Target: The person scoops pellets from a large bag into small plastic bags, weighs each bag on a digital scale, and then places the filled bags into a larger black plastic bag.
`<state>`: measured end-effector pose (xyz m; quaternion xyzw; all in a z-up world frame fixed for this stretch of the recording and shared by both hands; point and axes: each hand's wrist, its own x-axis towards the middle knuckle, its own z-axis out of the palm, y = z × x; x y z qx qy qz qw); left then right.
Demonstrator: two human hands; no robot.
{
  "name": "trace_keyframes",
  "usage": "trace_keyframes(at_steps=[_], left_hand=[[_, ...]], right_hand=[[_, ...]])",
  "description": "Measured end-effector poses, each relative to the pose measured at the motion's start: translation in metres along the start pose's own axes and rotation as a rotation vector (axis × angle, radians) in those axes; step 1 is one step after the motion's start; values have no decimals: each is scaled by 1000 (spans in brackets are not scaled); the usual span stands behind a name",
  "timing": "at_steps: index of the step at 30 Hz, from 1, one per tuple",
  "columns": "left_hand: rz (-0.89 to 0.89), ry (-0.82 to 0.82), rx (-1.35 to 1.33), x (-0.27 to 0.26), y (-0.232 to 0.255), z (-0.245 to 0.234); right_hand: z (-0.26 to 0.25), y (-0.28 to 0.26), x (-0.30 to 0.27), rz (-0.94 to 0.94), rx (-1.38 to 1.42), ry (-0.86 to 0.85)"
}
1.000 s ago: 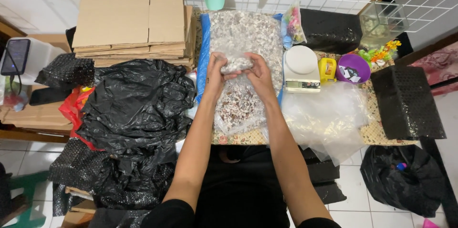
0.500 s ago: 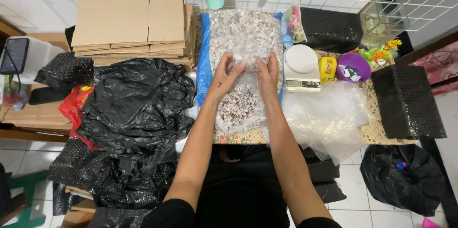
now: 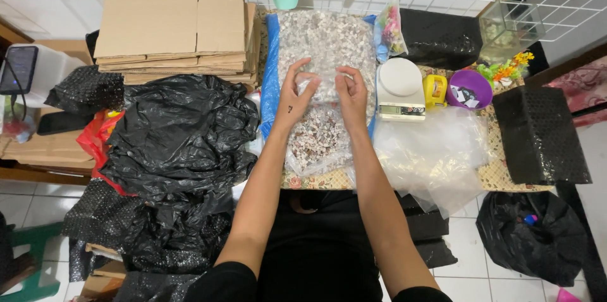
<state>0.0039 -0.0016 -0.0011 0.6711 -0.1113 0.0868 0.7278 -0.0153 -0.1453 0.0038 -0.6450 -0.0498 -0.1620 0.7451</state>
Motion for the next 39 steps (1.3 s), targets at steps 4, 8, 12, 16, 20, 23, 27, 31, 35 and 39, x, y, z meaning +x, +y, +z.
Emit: trace_keyframes(at_steps=[4, 8, 12, 16, 20, 23, 27, 31, 35, 39], left_hand=[[26, 58, -6, 0, -3, -3], [7, 85, 143, -1, -15, 2], [126, 127, 358, -2, -16, 8], [222, 137, 542, 2, -42, 7], [282, 179, 632, 2, -33, 9], [343, 198, 595, 3, -24, 12], [338, 61, 411, -15, 31, 5], [394, 19, 353, -34, 74, -15], [415, 142, 426, -56, 87, -60], [423, 435, 566, -88, 114, -106]], right_hand=[[-3, 10, 4, 37, -65, 0], [-7, 28, 8, -7, -160, 62], [-9, 39, 12, -107, -266, 161], [-5, 39, 10, -212, -619, 157], [-5, 38, 11, -379, -724, 158], [-5, 43, 11, -432, -670, 189], [-5, 36, 7, -285, -373, 218], [-9, 18, 10, -213, -217, 152], [18, -18, -7, -192, -245, 16], [84, -32, -32, -260, -312, -256]])
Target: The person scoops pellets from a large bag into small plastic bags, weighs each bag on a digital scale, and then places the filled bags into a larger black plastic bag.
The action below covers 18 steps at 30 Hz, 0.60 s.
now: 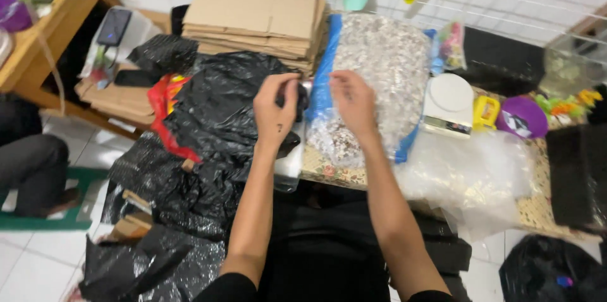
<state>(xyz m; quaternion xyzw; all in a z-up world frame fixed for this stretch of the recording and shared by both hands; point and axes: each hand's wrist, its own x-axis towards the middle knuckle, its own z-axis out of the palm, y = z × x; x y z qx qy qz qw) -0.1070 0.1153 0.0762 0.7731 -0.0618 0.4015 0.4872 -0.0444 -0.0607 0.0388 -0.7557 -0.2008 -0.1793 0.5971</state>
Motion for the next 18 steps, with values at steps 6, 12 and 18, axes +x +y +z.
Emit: trace_keyframes(at_steps=[6, 12, 18], left_hand=[[-72, 121, 362, -31, -19, -60], [-168, 15, 423, -71, -110, -66], [-196, 95, 383, -75, -89, -66]], right_hand=[[122, -9, -7, -395, -75, -337], [179, 41, -37, -381, -507, -495], [180, 40, -39, -248, -378, -454]])
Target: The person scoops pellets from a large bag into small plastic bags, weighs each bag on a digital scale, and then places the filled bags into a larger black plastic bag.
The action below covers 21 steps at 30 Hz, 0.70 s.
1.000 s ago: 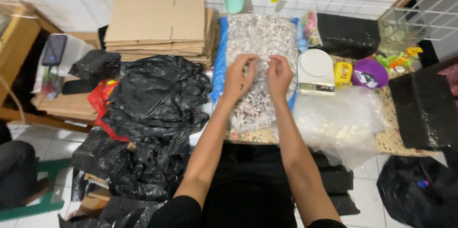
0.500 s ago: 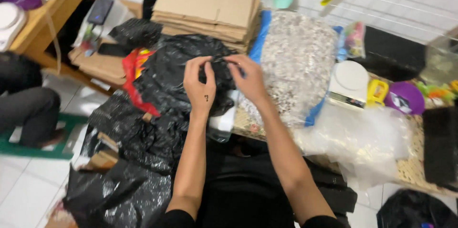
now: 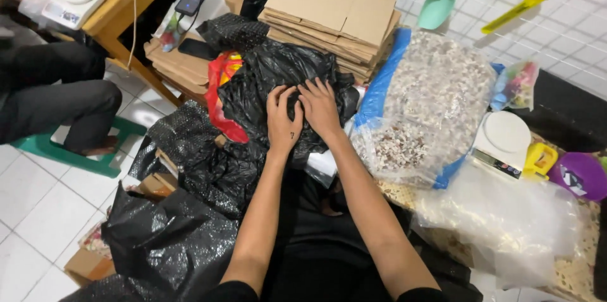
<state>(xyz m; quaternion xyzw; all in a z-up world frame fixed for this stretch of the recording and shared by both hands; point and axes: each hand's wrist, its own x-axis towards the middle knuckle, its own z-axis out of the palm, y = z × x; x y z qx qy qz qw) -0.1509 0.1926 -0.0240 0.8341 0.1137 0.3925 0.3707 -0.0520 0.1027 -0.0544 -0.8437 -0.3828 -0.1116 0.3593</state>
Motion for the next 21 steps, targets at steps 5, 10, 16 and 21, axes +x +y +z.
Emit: trace_keyframes(at_steps=[5, 10, 16, 21], left_hand=[[108, 88, 17, -6, 0, -3], [164, 163, 100, -3, -5, 1], [87, 33, 49, -1, -13, 5], [2, -124, 274, -4, -42, 27]], right_hand=[[-6, 1, 9, 136, 205, 44], [-39, -17, 22, 143, 271, 322], [-109, -46, 30, 50, 371, 563], [-168, -37, 19, 107, 594, 688]])
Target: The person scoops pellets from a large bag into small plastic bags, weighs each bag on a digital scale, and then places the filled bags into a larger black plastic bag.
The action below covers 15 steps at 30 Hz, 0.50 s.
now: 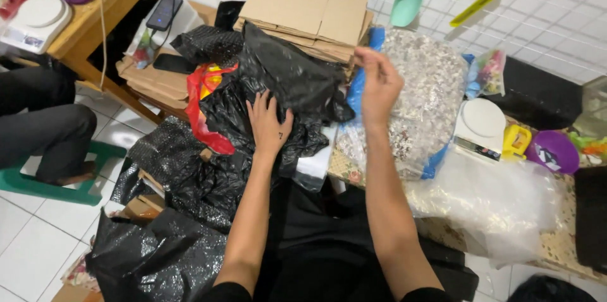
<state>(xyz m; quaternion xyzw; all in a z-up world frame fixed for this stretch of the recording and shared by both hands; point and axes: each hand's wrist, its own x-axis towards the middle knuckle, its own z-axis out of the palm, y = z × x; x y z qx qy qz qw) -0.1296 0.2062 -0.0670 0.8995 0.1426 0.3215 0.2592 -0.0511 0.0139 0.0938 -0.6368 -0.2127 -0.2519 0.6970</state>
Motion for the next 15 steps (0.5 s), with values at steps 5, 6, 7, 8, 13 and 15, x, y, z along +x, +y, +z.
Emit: trace_keyframes(at_steps=[5, 6, 7, 8, 13, 15], left_hand=[[-22, 62, -143, 14, 36, -41], [-44, 92, -269, 17, 66, -75], [-44, 92, -271, 10, 24, -23], [-77, 57, -417, -5, -15, 23], [-49, -24, -637, 24, 66, -60], [-61, -133, -441, 29, 53, -43]], right_hand=[[-16, -27, -2, 95, -139, -379], [-15, -34, -7, 130, -177, -608], [-10, -30, -13, 129, -179, -609], [-4, -26, -21, 65, -281, -767], [17, 45, -45, -42, -341, -806], [19, 58, -45, 24, -363, -567]])
